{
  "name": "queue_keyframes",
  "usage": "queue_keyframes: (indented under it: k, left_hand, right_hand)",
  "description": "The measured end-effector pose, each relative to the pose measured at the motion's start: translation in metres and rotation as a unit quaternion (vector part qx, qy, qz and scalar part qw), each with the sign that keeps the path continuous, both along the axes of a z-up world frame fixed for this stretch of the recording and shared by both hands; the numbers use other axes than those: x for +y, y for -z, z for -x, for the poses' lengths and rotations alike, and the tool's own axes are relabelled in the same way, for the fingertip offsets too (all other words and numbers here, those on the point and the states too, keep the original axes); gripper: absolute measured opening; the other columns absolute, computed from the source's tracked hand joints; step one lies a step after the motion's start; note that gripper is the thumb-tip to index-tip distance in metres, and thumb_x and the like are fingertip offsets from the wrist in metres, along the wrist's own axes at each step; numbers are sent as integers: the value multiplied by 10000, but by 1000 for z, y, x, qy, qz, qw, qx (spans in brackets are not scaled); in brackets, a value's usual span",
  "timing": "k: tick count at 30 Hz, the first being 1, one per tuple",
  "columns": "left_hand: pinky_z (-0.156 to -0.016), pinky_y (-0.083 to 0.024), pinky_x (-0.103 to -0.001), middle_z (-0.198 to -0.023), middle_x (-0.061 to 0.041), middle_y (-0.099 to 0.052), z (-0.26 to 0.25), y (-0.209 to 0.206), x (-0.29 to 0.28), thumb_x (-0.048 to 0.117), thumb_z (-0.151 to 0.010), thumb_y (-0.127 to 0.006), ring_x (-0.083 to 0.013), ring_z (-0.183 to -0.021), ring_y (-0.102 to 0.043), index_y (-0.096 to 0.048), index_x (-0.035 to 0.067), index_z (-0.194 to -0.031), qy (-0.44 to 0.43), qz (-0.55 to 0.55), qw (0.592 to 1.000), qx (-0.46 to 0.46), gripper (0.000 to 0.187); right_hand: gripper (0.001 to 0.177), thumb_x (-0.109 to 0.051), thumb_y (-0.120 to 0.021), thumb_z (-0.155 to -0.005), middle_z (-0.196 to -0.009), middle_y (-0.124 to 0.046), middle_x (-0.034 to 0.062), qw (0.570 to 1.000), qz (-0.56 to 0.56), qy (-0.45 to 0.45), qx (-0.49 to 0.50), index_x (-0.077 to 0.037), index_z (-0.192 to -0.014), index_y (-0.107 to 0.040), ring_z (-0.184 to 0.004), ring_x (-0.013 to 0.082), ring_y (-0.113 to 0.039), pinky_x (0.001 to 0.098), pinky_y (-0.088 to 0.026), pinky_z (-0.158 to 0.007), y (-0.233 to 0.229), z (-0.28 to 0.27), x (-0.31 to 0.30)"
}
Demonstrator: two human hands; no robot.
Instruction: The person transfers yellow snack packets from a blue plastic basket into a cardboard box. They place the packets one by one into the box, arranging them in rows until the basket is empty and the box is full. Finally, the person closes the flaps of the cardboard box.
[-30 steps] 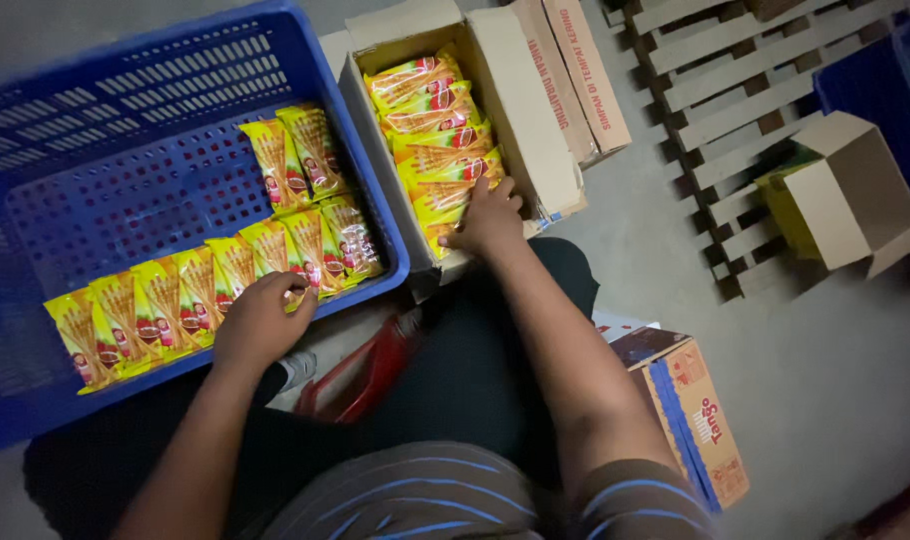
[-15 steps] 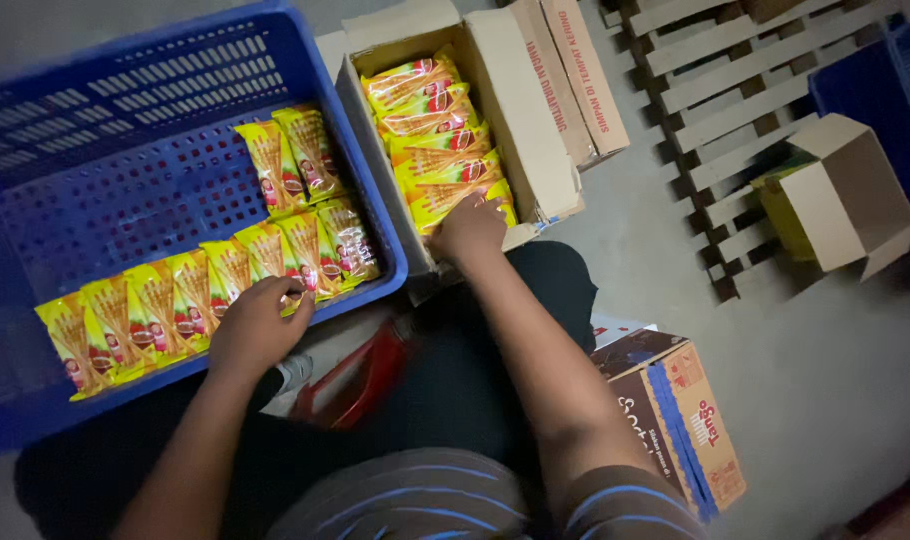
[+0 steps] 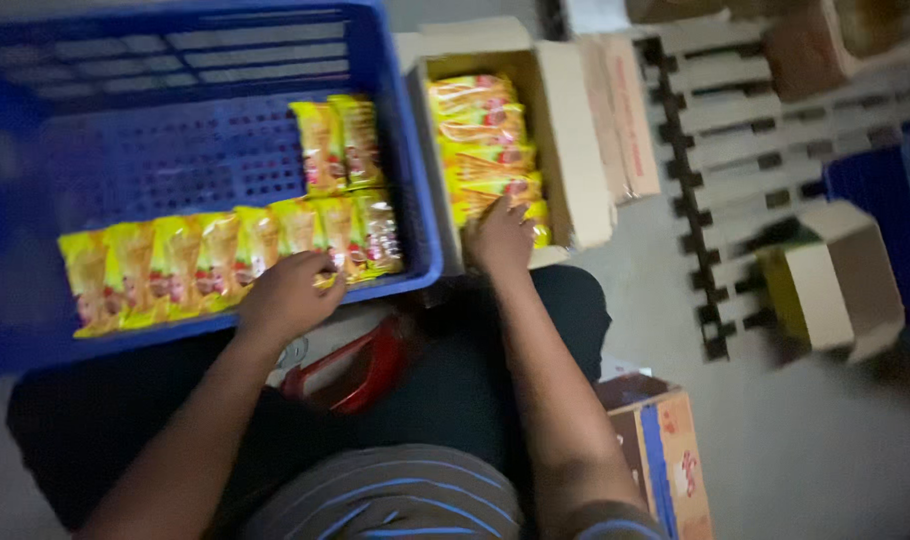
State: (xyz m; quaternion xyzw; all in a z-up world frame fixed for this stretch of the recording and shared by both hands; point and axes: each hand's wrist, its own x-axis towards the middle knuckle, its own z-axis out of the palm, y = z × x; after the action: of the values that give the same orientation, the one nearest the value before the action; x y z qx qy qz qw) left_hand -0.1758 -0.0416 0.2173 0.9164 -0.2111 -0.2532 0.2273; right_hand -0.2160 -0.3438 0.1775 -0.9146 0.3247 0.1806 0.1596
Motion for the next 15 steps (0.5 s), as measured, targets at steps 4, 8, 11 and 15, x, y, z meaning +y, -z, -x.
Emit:
queue_keyframes:
  k: [4,8,11,15]
  left_hand:
    - [-876,-576,-499,-1019,-150,-738,7,28,9,420,-919,-668,-391,-1035,-715,-755,96,-1022,-39,30,998,-47,351]
    - [-818,-585,-496,-937,-143,-741,18,51,25,348,-886,-667,-400,-947,-724,-759,129,-956,-58,190,975,-104,248]
    - [-769,-588,-476,-871,-141,-726,18,69,27,212,-887,-703,-403,-898,-719,-713,112,-895,-77,358,916,-162,101]
    - [-790,-574,-422,-875,-78,-702,17,36,72,234,-957,-639,-351,-897,-705,-677,139,-903,-88,411,899,-125,116]
  right_hand:
    - [508,-108,-672,-925,-1175,-653,362,946,-39,-25,-322,100,-1376,-563,-1163,549,-618,558,-491,-1025,2,8,34]
    - [687,-175,-694,-990,-1373,-419,514,921,-124,-137,-344,189,-1458,-348,-1332,687,-354,669,-266,-1168,16,8,73]
    - [885,-224,-813,-911,-1419,-394,481,945,-5,-167,-281,116,-1522,-271,-1329,659,-371,690,-303,-1136,34,-6,75]
    - [1008,-275,-896,-744,-1338,-484,336,951,177,-140,-211,-16,-1545,-342,-1114,541,-576,634,-528,-890,18,-2,101]
